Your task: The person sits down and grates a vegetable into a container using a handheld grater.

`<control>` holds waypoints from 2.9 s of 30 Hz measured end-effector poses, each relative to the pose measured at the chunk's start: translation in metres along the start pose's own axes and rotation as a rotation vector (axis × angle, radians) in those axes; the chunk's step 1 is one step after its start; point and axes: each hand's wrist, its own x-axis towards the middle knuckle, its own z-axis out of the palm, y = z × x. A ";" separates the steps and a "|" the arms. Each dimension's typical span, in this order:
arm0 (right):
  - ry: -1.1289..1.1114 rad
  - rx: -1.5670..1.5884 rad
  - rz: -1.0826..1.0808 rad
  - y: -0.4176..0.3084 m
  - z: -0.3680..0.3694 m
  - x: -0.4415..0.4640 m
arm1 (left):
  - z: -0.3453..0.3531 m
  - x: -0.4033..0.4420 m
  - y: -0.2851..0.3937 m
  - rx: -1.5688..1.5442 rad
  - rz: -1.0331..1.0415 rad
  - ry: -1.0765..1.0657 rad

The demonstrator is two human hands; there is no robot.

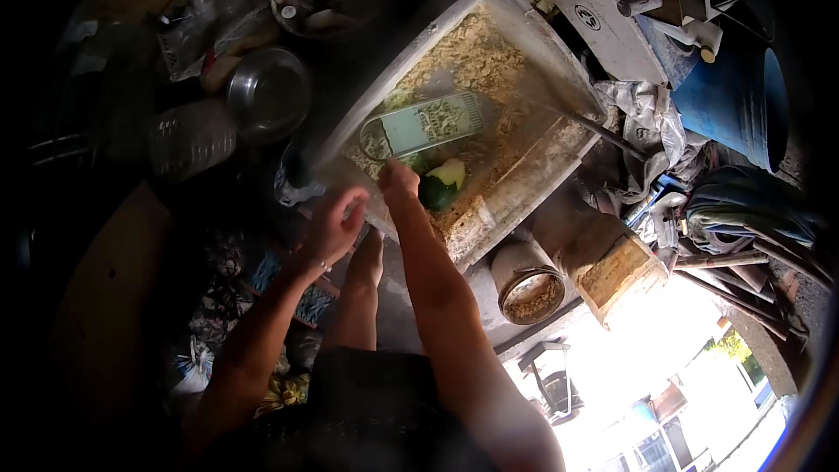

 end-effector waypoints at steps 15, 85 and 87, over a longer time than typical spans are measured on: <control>0.664 -1.345 -0.561 -0.032 -0.015 -0.113 | 0.089 0.101 -0.086 0.992 -0.207 -0.599; 0.198 -1.408 -0.880 -0.158 0.001 -0.138 | 0.154 0.018 0.007 -2.189 -0.999 0.131; 0.319 -1.371 -0.717 -0.178 0.023 -0.107 | 0.115 0.044 0.042 -1.866 -1.536 0.237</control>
